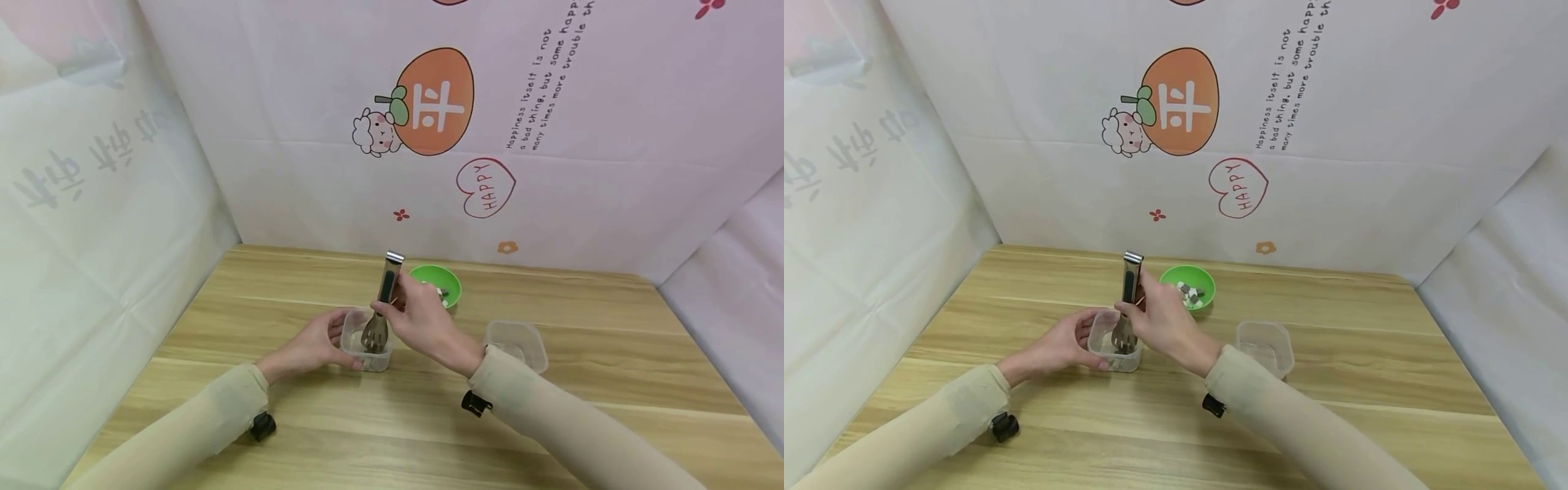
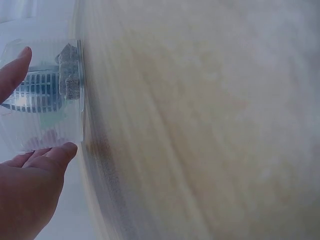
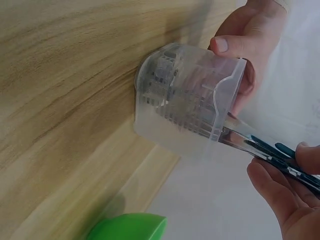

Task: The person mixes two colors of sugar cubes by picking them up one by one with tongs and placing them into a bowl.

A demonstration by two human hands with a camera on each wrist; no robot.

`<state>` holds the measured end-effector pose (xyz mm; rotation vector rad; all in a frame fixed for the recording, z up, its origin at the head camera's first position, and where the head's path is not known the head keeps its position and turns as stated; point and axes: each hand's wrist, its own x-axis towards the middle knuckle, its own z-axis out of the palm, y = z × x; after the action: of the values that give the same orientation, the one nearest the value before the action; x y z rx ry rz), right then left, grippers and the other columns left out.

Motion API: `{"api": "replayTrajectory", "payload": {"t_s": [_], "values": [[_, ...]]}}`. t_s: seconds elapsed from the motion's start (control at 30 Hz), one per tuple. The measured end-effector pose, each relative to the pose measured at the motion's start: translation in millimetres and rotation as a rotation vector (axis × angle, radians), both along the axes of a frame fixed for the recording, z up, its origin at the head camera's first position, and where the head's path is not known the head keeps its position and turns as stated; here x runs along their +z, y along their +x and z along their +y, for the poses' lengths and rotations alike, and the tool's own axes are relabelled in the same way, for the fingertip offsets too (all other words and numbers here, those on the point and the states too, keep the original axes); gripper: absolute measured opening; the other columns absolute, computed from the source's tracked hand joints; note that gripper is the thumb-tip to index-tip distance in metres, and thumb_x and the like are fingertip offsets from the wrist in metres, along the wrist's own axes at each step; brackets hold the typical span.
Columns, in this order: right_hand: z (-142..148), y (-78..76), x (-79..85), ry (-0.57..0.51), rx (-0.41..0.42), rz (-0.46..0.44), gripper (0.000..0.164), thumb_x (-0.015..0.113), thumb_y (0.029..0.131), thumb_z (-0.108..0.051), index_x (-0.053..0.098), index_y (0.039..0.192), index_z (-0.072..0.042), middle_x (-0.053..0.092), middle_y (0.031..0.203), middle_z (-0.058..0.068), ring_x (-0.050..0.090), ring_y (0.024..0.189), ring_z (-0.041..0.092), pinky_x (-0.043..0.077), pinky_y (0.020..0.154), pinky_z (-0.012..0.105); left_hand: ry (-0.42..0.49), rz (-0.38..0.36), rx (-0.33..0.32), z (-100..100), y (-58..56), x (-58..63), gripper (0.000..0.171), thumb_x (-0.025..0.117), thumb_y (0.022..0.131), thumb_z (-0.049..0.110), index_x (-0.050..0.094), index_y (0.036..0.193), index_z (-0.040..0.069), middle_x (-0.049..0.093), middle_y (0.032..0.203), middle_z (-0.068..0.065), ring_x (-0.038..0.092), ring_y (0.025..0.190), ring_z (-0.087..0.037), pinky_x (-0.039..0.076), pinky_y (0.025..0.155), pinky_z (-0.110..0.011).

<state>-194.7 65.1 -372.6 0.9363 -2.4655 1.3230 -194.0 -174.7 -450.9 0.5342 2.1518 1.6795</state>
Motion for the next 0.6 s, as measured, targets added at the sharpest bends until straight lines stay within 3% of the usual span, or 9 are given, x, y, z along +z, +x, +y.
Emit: {"api": "replayTrajectory", "payload": {"t_s": [0.2,0.43,0.6], "values": [[-2.7,-2.4,-2.8,-0.024,-0.012,0.007,0.018,0.076,0.096,-0.002,0.060,0.103,-0.004,0.074,0.086,0.005,0.073,0.072,0.021,0.061,0.058,0.026,0.010,0.001,0.007,1.6,-0.6,-1.0,0.099,0.093,0.077,0.002,0.037,0.158,-0.004,0.049,0.155,-0.020,0.045,0.145,-0.038,0.039,0.121,-0.047],[-3.0,-3.5,-1.5,-0.014,-0.029,0.000,0.021,0.078,0.095,-0.003,0.059,0.104,-0.005,0.072,0.082,0.001,0.067,0.066,0.010,0.059,0.054,0.027,-0.008,-0.002,0.008,1.0,0.1,-2.6,0.102,0.094,0.078,0.005,0.034,0.159,-0.004,0.047,0.157,-0.021,0.044,0.146,-0.039,0.038,0.121,-0.047],[-3.7,-5.4,-1.8,-0.003,-0.021,-0.014,0.020,0.076,0.097,-0.004,0.059,0.106,-0.006,0.072,0.084,0.001,0.067,0.067,0.010,0.060,0.055,0.027,-0.011,0.005,0.009,0.5,-0.2,-0.8,0.101,0.094,0.077,0.004,0.034,0.159,-0.003,0.047,0.157,-0.021,0.044,0.146,-0.039,0.038,0.121,-0.047]]}}
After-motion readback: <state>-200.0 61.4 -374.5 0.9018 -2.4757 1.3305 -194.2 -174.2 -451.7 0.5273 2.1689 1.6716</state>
